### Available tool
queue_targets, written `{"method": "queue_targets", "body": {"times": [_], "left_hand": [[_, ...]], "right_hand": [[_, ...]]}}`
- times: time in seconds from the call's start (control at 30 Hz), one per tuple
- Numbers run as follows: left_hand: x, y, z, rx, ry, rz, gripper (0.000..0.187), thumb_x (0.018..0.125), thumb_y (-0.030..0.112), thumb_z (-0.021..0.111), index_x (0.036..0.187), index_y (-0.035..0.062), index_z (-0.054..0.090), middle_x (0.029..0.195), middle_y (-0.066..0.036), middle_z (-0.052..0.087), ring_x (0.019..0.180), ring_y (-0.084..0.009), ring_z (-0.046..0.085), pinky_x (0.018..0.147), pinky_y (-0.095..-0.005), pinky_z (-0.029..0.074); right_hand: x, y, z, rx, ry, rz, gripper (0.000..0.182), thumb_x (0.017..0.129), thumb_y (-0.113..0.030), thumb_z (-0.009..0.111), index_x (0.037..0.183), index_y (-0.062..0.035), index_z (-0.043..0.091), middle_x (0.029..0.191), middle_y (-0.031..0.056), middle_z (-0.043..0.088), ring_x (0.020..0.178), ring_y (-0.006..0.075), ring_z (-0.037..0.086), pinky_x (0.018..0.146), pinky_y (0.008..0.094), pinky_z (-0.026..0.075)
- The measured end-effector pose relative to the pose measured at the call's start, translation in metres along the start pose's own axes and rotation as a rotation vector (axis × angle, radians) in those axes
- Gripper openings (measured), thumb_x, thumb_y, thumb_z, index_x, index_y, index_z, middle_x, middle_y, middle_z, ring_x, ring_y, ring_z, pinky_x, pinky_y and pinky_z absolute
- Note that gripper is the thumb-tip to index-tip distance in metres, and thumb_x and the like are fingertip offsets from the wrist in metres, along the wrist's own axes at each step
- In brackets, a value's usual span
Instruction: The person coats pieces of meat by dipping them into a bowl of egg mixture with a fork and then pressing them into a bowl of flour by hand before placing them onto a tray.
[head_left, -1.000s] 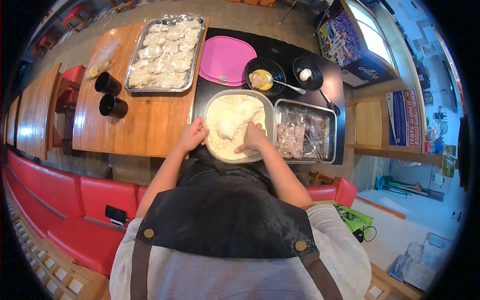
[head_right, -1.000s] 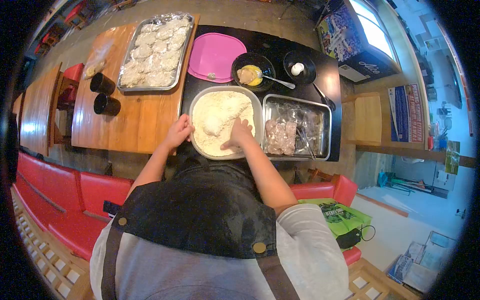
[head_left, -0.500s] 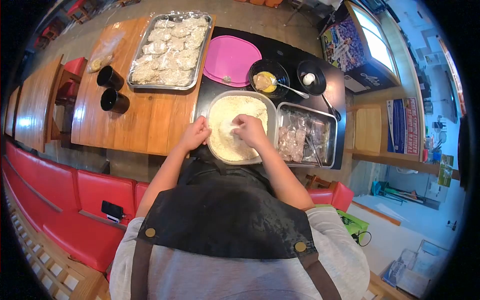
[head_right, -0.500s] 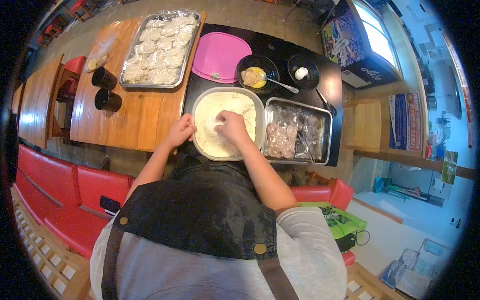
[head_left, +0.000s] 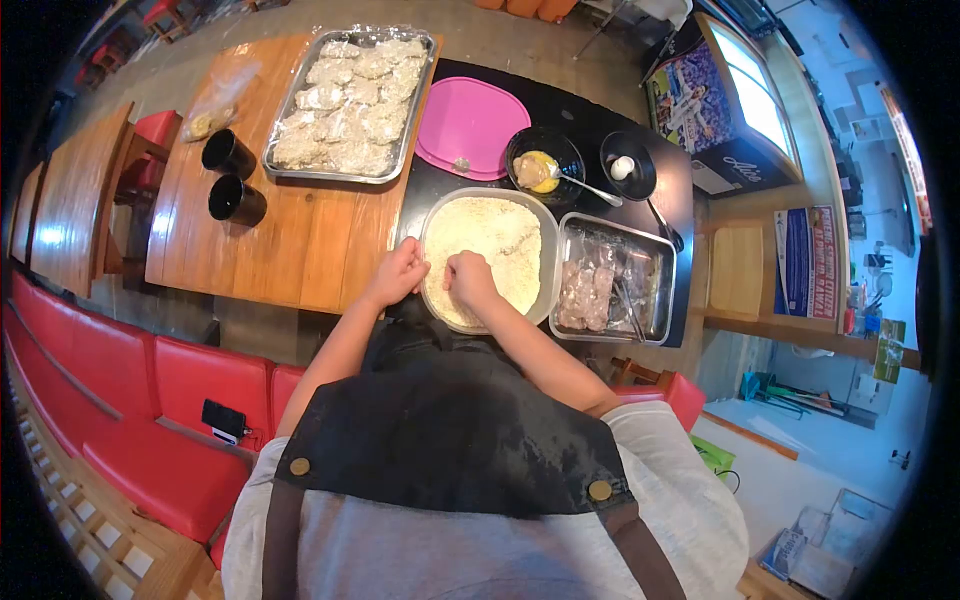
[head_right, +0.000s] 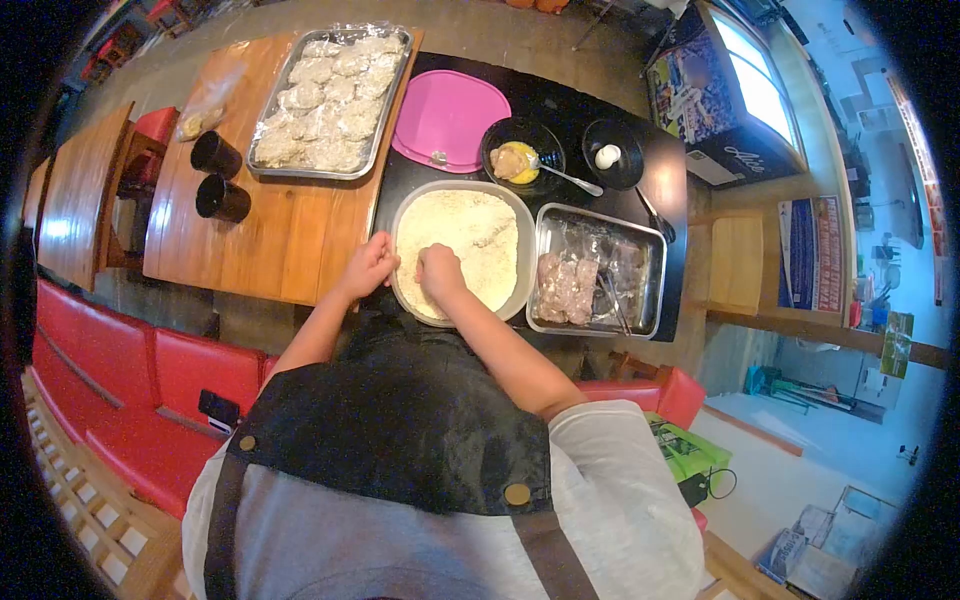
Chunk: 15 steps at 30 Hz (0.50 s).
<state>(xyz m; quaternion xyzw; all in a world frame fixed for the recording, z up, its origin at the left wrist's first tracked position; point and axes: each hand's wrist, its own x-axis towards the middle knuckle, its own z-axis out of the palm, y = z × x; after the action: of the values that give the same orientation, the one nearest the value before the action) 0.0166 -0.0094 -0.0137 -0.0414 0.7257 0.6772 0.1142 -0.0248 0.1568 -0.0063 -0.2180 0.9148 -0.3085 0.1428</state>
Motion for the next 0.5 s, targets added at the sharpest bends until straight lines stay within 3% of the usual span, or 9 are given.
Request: {"method": "queue_targets", "body": {"times": [0.03, 0.1, 0.2, 0.33, 0.4, 0.43, 0.5], "left_hand": [[-0.001, 0.000, 0.001, -0.012, -0.003, -0.017, 0.017, 0.082, 0.013, 0.055, 0.084, 0.0038, 0.041, 0.058, -0.002, 0.050, 0.047, -0.0086, 0.050, 0.045, -0.0241, 0.040], [0.001, 0.001, -0.001, -0.017, -0.009, -0.023, 0.017, 0.082, 0.013, 0.055, 0.084, 0.0038, 0.041, 0.057, -0.002, 0.050, 0.047, -0.0087, 0.050, 0.044, -0.0242, 0.040], [-0.007, -0.002, -0.001, 0.030, -0.028, -0.022, 0.017, 0.083, 0.013, 0.055, 0.084, 0.0040, 0.041, 0.056, -0.002, 0.050, 0.047, -0.0088, 0.050, 0.044, -0.0241, 0.039], [-0.001, -0.001, 0.001, 0.015, -0.007, -0.028, 0.017, 0.083, 0.014, 0.055, 0.083, 0.0039, 0.041, 0.057, -0.002, 0.050, 0.047, -0.0086, 0.050, 0.044, -0.0235, 0.039], [-0.001, 0.000, -0.001, 0.023, -0.004, -0.045, 0.018, 0.083, 0.015, 0.055, 0.083, 0.0039, 0.041, 0.057, -0.002, 0.050, 0.047, -0.0085, 0.050, 0.045, -0.0233, 0.039], [-0.002, -0.001, -0.001, 0.002, -0.007, -0.035, 0.018, 0.083, 0.015, 0.055, 0.082, 0.0038, 0.041, 0.057, -0.002, 0.050, 0.047, -0.0084, 0.050, 0.045, -0.0231, 0.039], [-0.003, -0.003, -0.001, -0.018, -0.019, -0.031, 0.018, 0.083, 0.015, 0.055, 0.082, 0.0038, 0.041, 0.057, -0.002, 0.050, 0.047, -0.0083, 0.049, 0.045, -0.0230, 0.040]], "right_hand": [[-0.001, 0.004, 0.000, 0.001, 0.002, 0.006, 0.005, 0.061, -0.002, 0.060, 0.056, -0.0022, 0.058, 0.061, 0.0165, 0.058, 0.060, 0.0290, 0.060, 0.057, 0.0359, 0.048], [0.006, 0.016, -0.005, 0.138, -0.208, 0.090, 0.005, 0.061, -0.003, 0.063, 0.059, -0.0016, 0.059, 0.066, 0.0133, 0.060, 0.061, 0.0245, 0.060, 0.058, 0.0333, 0.047], [-0.014, 0.028, -0.001, 0.101, -0.033, 0.058, 0.007, 0.062, -0.004, 0.065, 0.060, -0.0011, 0.059, 0.067, 0.0138, 0.059, 0.063, 0.0234, 0.059, 0.059, 0.0323, 0.047], [-0.014, 0.034, -0.028, 0.172, -0.110, 0.009, 0.018, 0.060, -0.012, 0.073, 0.061, -0.0018, 0.058, 0.063, 0.0112, 0.058, 0.060, 0.0233, 0.058, 0.059, 0.0329, 0.047], [-0.019, 0.034, -0.056, -0.082, -0.179, 0.347, 0.034, 0.053, -0.021, 0.081, 0.071, -0.0022, 0.059, 0.076, 0.0133, 0.060, 0.072, 0.0246, 0.058, 0.065, 0.0338, 0.047], [-0.026, 0.032, -0.060, -0.315, -0.071, 0.399, 0.054, 0.046, -0.028, 0.085, 0.085, -0.0010, 0.059, 0.093, 0.0178, 0.058, 0.091, 0.0286, 0.055, 0.077, 0.0342, 0.046], [-0.035, 0.029, -0.069, -0.308, -0.227, 0.523, 0.081, 0.050, -0.031, 0.084, 0.112, 0.0045, 0.046, 0.114, 0.0249, 0.047, 0.107, 0.0344, 0.048, 0.090, 0.0325, 0.042]]}}
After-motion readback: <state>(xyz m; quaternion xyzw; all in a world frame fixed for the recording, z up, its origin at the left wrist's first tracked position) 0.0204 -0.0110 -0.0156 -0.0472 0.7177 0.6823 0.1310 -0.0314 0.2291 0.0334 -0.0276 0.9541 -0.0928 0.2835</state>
